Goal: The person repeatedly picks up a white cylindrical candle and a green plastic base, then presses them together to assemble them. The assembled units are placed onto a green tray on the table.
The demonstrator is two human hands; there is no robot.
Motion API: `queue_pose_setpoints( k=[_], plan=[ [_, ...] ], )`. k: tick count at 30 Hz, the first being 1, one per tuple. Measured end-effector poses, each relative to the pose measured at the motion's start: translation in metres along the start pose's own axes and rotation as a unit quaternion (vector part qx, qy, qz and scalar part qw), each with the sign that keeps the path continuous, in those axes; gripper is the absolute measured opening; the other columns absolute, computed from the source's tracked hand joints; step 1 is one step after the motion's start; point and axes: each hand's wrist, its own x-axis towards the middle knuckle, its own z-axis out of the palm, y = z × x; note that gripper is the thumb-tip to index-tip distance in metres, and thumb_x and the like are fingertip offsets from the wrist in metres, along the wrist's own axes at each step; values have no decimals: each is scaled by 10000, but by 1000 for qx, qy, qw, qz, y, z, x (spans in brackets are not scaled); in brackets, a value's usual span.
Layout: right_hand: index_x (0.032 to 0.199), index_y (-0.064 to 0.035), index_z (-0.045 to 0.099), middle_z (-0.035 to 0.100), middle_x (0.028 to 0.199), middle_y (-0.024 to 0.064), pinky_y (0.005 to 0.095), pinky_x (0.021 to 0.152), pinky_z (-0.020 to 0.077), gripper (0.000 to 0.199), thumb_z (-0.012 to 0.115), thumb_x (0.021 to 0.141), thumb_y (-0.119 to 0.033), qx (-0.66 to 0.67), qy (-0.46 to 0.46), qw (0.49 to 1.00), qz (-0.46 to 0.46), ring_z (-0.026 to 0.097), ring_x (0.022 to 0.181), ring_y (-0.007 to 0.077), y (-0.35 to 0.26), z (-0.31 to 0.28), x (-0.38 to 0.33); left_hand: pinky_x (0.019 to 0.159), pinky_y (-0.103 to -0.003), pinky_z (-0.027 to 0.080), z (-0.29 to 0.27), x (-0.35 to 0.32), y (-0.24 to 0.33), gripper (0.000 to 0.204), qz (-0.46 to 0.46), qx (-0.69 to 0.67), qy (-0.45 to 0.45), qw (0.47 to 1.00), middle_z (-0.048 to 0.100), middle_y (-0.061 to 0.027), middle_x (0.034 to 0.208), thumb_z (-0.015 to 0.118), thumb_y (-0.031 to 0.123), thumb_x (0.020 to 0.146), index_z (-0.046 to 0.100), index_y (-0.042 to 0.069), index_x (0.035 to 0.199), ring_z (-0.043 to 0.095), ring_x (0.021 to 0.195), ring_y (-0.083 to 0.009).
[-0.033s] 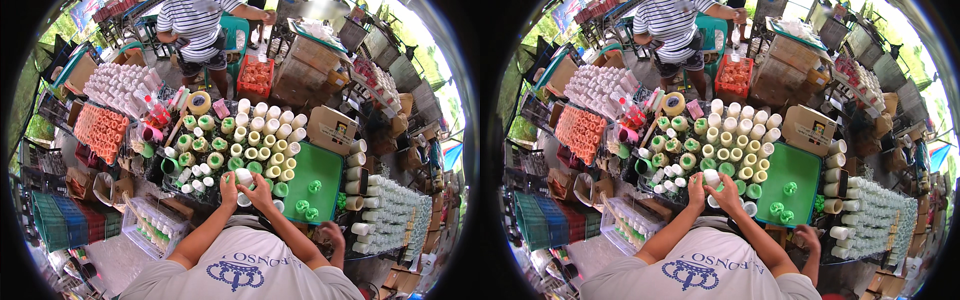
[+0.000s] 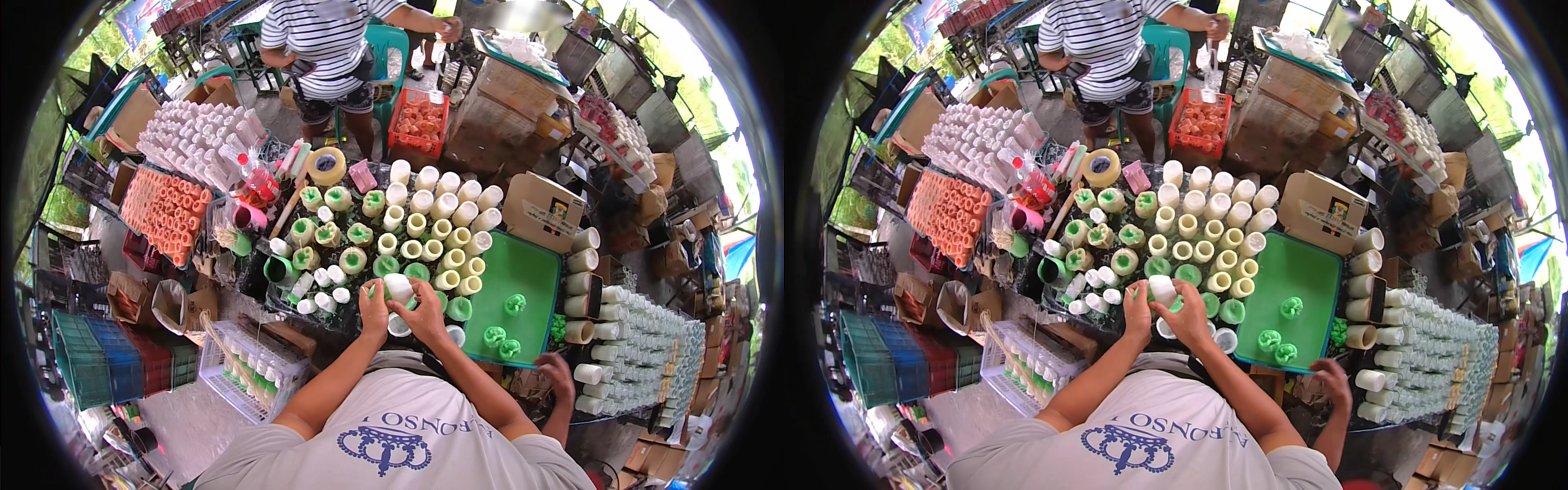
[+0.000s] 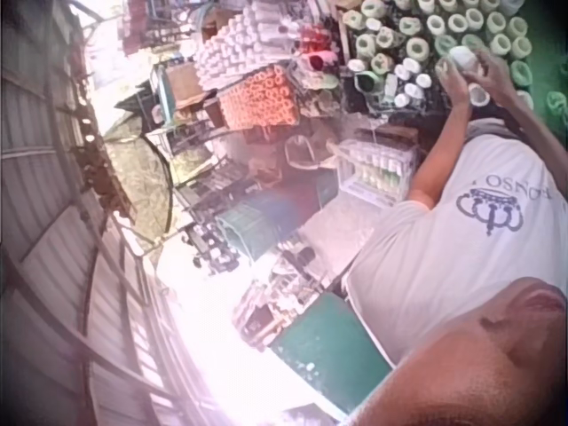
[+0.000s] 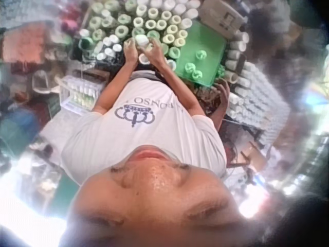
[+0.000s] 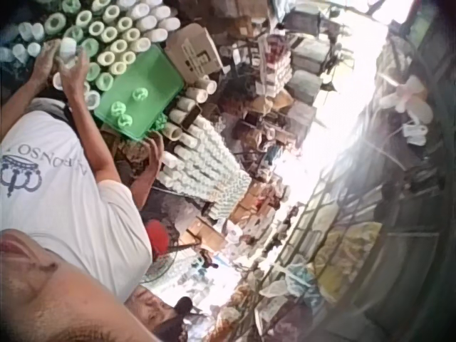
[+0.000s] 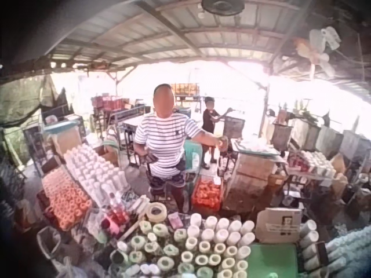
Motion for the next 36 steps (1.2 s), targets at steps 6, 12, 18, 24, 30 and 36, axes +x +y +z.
queue_pose_setpoints(
  k=[6,12,18,24,30,36],
  plan=[
    [1076,17,690,718,954,174,396,823,549,427,938,824,-222,-11,-3,1000,-3,689,868,309,-29,14,-1,920,-322,504,-25,6,7,370,23,6,3,1000,648,-85,1141,625,379,1100,604,35,1236,606,1026,-149],
    [1045,7,684,723,917,156,386,799,552,388,920,846,-228,-21,-18,999,-21,695,829,284,-39,44,0,908,-308,503,-58,16,15,347,-21,-25,37,999,648,-60,1125,632,362,1097,612,47,1241,599,1001,-129],
    [1041,17,663,710,944,128,352,790,578,364,915,848,-162,-51,-55,996,-53,696,850,221,-39,83,1,885,-308,526,-97,22,23,328,2,-53,43,998,662,-70,1134,651,346,1091,636,52,1236,616,1023,-125],
    [1052,9,677,721,946,78,319,804,563,259,850,924,-135,-14,-138,989,-46,681,844,158,-71,122,8,839,-283,535,-140,30,36,316,15,-95,102,990,668,-35,1075,672,345,1083,628,66,1224,640,952,-106],
    [1058,-9,680,709,988,34,292,817,545,220,820,966,-150,40,-234,971,-39,649,886,104,-79,158,18,788,-308,566,-181,38,43,296,-18,-132,160,978,698,-46,1054,691,336,1064,651,79,1205,672,908,-127],
    [1049,3,641,687,908,39,281,764,526,255,779,1015,-209,49,-281,958,-38,636,832,111,-90,184,22,839,-323,552,-213,36,46,361,-17,-197,168,966,701,-69,1063,670,360,1067,665,31,1213,656,930,-136]
  ],
)
